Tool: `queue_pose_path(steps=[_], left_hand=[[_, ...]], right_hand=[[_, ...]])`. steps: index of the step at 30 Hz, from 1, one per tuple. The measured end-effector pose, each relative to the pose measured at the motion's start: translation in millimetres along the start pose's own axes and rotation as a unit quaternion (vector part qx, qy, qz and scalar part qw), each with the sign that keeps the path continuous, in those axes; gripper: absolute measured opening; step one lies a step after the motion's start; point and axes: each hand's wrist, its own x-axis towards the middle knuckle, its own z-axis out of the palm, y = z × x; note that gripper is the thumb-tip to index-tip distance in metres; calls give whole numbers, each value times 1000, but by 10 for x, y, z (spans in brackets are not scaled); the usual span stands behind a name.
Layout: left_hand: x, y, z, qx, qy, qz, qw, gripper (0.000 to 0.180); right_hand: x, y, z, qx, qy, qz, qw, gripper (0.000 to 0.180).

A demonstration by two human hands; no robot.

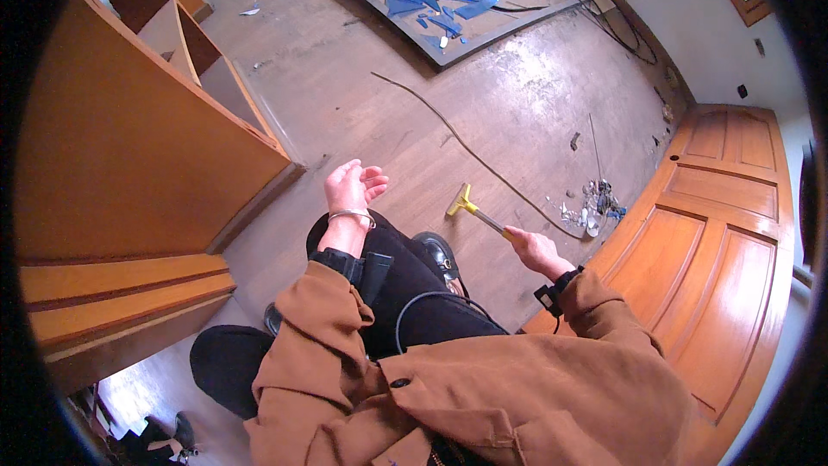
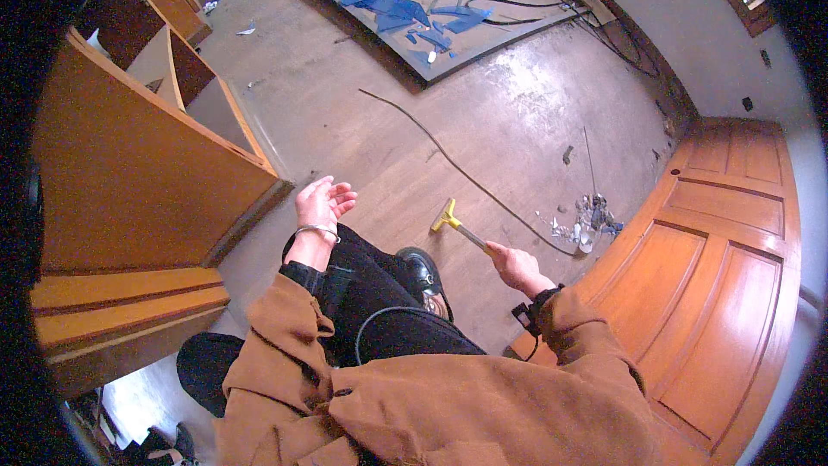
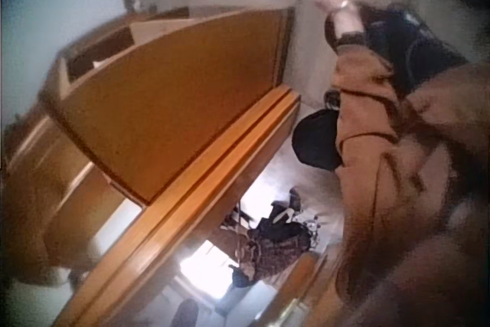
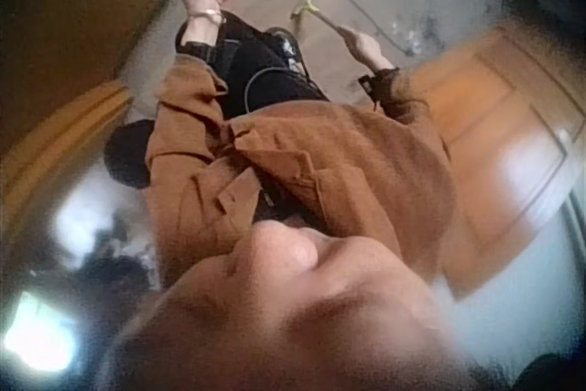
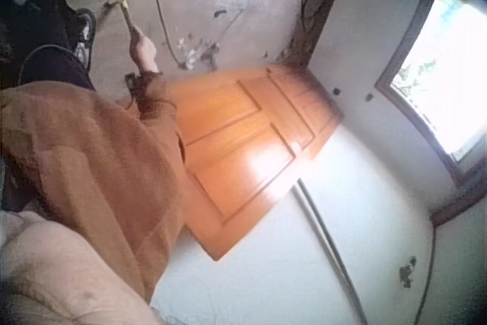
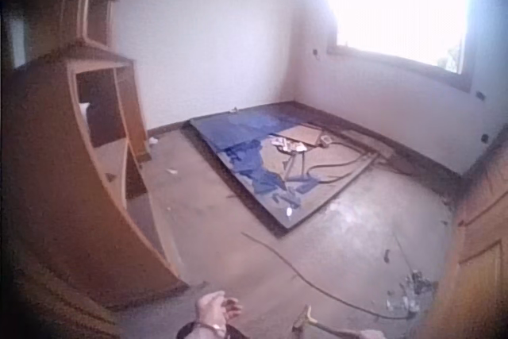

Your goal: The person sits on the floor and uses a yellow T-handle Allen key to tighten screws on the bottom edge of a wooden cabinet. They repeatedly insert the key into screw heads and turn it clockwise to secure the cabinet parts.

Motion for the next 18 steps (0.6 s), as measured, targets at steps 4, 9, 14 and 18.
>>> queue_pose_path(steps=[4, 9, 14, 18], left_hand=[[52, -30, -44, -5, 2, 1, 1000, 27], [57, -80, -9, -10, 41, 20, 999, 45], [62, -89, -59, 23, 60, 27, 998, 47], [159, -151, -127, 40, 72, 33, 996, 44]], right_hand=[[194, -216, 81, -4, -4, -7, 1000, 37], [1052, -1111, 70, 32, 9, -60, 998, 37], [1480, -1791, -13, 33, 13, -107, 994, 35], [1130, -1352, 19, 67, 29, -101, 992, 34]])
